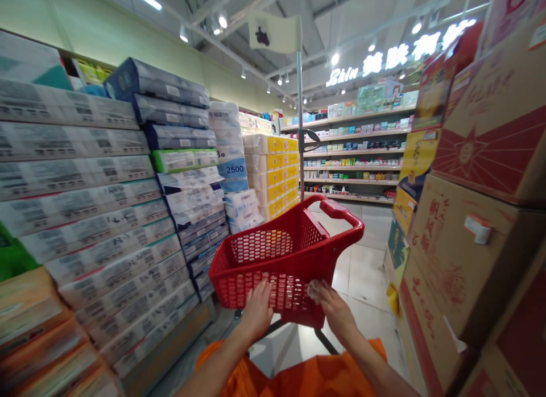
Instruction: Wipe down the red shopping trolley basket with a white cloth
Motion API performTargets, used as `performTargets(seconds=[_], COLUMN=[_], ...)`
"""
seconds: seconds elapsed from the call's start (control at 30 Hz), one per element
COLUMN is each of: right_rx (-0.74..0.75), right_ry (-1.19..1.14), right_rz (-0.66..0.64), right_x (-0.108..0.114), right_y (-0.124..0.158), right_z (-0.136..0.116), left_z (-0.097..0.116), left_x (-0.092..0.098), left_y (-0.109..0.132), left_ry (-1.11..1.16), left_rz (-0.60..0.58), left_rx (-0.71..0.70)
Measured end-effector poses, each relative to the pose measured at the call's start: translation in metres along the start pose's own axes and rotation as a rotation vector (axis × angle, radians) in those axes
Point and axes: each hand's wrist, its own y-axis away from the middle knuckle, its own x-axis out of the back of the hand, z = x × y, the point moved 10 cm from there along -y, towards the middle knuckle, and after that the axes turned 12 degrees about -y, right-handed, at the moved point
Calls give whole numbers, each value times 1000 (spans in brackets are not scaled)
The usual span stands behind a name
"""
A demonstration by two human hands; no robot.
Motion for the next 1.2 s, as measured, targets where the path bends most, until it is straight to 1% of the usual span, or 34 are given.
performTargets(seconds=[0.07,0.13,0.2,0.27,0.37,0.4,0.43,0.5,0.57,0.6,0.67,0.73,0.8,0.83,0.9,0.97,1.0,1.07,1.1,1.13,1.17,1.2], right_rx=[-11,-43,-44,30,225,273,299,299,298,299,302,321,351,368,376,339,308,226,169,93,7,-79], right_ry=[-27,-47,-72,-116,-183,-188,-185,-168,-171,-182,-216,-254,-281,-293,-312,-321,-326,-361,-401,-454,-520,-593], right_rz=[0,43,62,15,-141,-182,-210,-227,-214,-213,-238,-278,-296,-289,-248,-205,-207,-276,-328,-374,-400,-400], right_x=[-10,-16,-29,-55,-105,-120,-132,-151,-165,-173,-190,-203,-204,-200,-186,-172,-170,-174,-179,-183,-184,-182], right_y=[-19,-48,-66,-65,-48,-47,-53,-78,-104,-111,-106,-87,-74,-74,-87,-102,-104,-94,-84,-74,-65,-59], right_z=[-17,-26,-34,-52,-98,-114,-127,-148,-165,-172,-184,-194,-200,-202,-199,-190,-184,-172,-167,-161,-156,-151], left_z=[-12,-26,-40,-56,-86,-98,-110,-133,-150,-157,-168,-173,-176,-176,-174,-169,-165,-158,-156,-154,-154,-152], left_x=[0,1,0,-6,-15,-17,-18,-19,-20,-20,-22,-24,-25,-25,-21,-14,-10,-3,-1,-1,-4,-9], left_y=[1,3,8,15,28,33,37,45,53,56,64,69,73,74,74,73,73,72,71,71,71,69], left_ry=[-6,-15,-30,-43,-59,-65,-71,-79,-85,-86,-79,-51,-18,-7,10,31,49,125,204,346,532,733], left_rz=[5,15,10,-19,-76,-93,-108,-137,-153,-152,-139,-124,-119,-120,-131,-120,-107,-63,-31,6,42,71], left_rx=[40,84,127,152,222,259,298,361,399,412,424,427,430,436,442,434,428,420,428,454,492,535])
